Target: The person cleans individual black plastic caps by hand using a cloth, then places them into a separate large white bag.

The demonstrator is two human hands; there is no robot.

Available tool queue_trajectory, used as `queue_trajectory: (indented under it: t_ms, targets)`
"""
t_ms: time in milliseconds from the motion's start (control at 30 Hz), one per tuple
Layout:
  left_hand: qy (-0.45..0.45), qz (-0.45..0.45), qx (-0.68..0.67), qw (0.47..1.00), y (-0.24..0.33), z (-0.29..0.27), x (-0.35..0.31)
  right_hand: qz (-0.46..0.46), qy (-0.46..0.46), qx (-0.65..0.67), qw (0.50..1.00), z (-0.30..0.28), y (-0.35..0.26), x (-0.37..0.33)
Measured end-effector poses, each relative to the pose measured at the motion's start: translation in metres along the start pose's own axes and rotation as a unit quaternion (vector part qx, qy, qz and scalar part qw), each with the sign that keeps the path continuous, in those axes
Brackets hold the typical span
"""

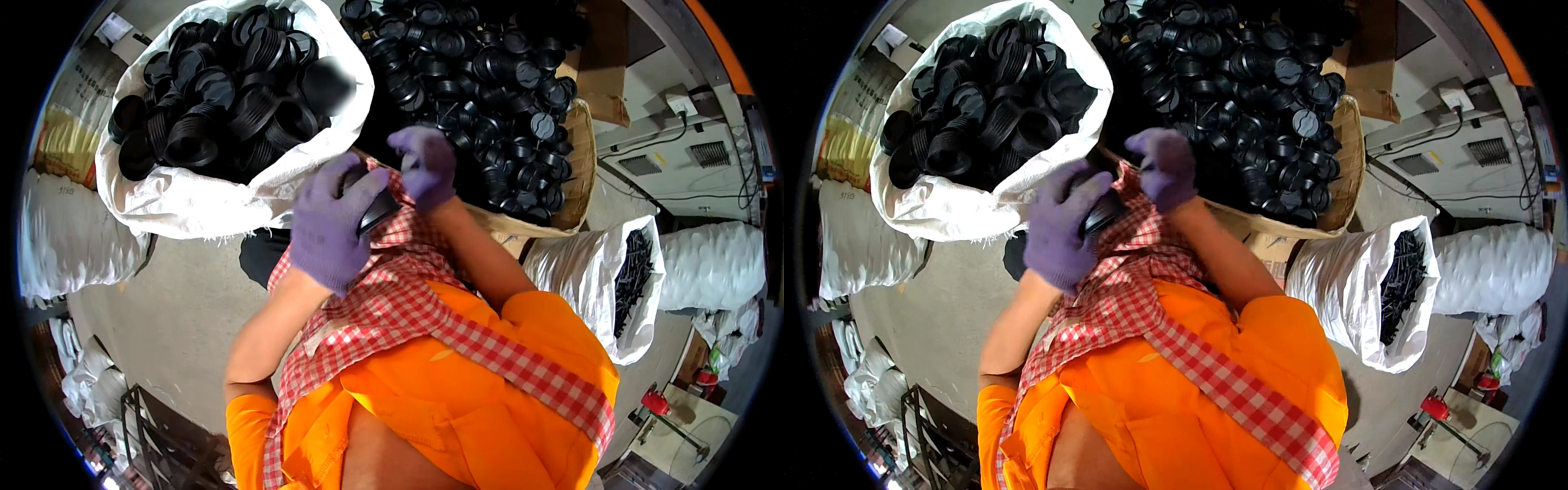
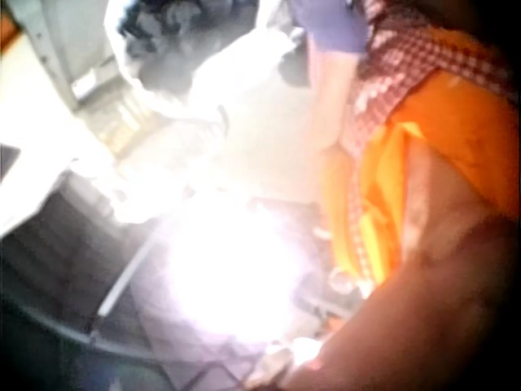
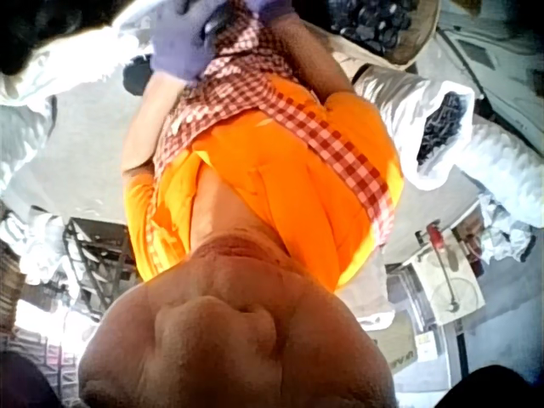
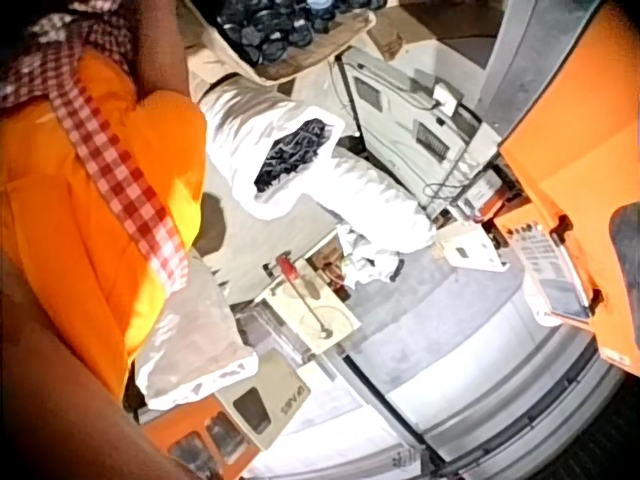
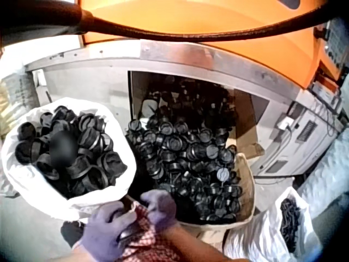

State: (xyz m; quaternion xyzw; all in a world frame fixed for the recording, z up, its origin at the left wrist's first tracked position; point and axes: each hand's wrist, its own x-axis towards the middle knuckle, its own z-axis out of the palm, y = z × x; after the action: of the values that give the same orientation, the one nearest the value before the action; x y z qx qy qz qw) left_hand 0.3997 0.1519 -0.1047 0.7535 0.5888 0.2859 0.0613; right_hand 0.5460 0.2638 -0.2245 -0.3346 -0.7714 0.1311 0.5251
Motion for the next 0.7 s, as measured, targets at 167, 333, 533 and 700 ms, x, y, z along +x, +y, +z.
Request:
queue_trajectory:
  t_ms: [167,333,533,700]
  targets:
    - [0.214,0.088,0.150,0.961,-0.050,-0.086,0.058,0.091,-0.244,-0.127,0.957,0.025,0.071,-0.041]
    - [0.176,-0.185,0.417,0.872,-0.135,-0.120,0.069,0.059,-0.451,-0.363,0.813,0.027,0.091,-0.037]
    - [0.262,0.008,0.090,0.961,-0.060,-0.099,0.051,0.175,-0.254,-0.262,0.914,-0.012,0.161,-0.049]
    - [-0.056,-0.124,-0.328,0.935,-0.022,-0.025,0.011,0.290,0.043,0.038,0.955,-0.034,0.153,-0.036]
